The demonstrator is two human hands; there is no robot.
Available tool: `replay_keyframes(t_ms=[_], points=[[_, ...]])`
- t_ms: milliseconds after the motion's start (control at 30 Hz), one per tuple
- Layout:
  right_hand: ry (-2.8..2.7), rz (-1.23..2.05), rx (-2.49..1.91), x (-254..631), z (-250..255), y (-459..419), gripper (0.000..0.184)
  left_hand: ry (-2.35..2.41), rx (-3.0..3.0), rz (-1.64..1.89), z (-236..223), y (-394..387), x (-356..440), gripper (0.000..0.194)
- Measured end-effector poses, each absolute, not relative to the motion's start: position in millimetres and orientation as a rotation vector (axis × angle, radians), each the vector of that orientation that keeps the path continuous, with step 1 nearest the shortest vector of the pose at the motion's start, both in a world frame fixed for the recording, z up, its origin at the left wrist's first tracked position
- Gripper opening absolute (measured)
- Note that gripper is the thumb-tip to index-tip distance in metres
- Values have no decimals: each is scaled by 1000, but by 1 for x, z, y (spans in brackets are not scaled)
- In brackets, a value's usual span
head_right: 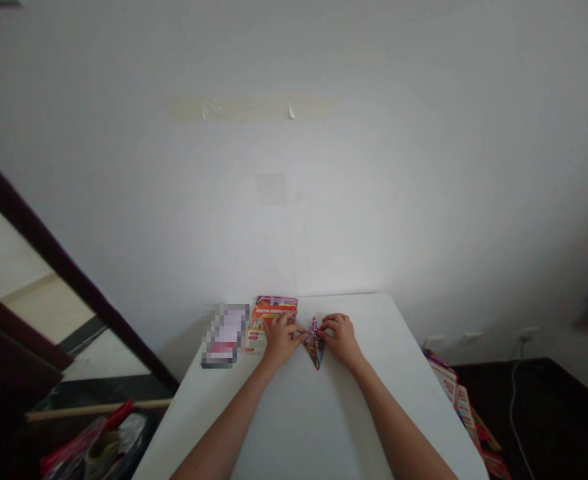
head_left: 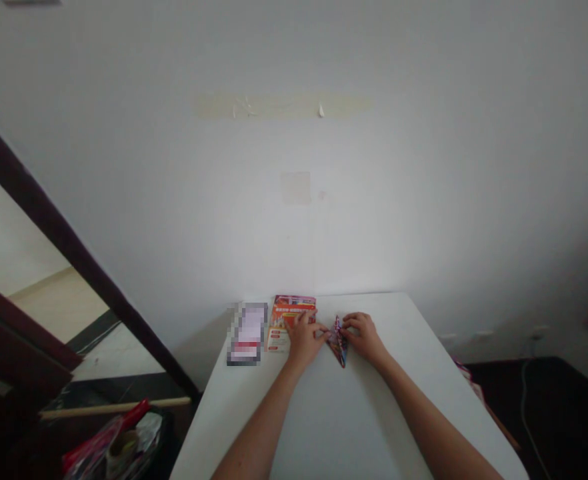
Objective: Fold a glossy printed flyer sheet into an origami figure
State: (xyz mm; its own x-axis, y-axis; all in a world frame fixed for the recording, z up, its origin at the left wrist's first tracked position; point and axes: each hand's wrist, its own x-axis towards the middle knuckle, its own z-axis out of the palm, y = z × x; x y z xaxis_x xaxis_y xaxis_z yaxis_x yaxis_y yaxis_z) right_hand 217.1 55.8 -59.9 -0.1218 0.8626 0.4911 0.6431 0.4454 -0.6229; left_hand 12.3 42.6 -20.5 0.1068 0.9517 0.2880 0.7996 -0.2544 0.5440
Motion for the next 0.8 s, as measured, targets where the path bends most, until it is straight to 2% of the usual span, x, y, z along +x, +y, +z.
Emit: replay_keyframes(t_ms=[367, 800], points=[[-1904, 300, -1269, 217, -61, 56, 6, 1730, 2163, 909, -24, 43, 15, 3], [-1949, 310, -1306, 217, -58, 54, 7, 1722, 2126, 920, -18, 40, 16, 3]])
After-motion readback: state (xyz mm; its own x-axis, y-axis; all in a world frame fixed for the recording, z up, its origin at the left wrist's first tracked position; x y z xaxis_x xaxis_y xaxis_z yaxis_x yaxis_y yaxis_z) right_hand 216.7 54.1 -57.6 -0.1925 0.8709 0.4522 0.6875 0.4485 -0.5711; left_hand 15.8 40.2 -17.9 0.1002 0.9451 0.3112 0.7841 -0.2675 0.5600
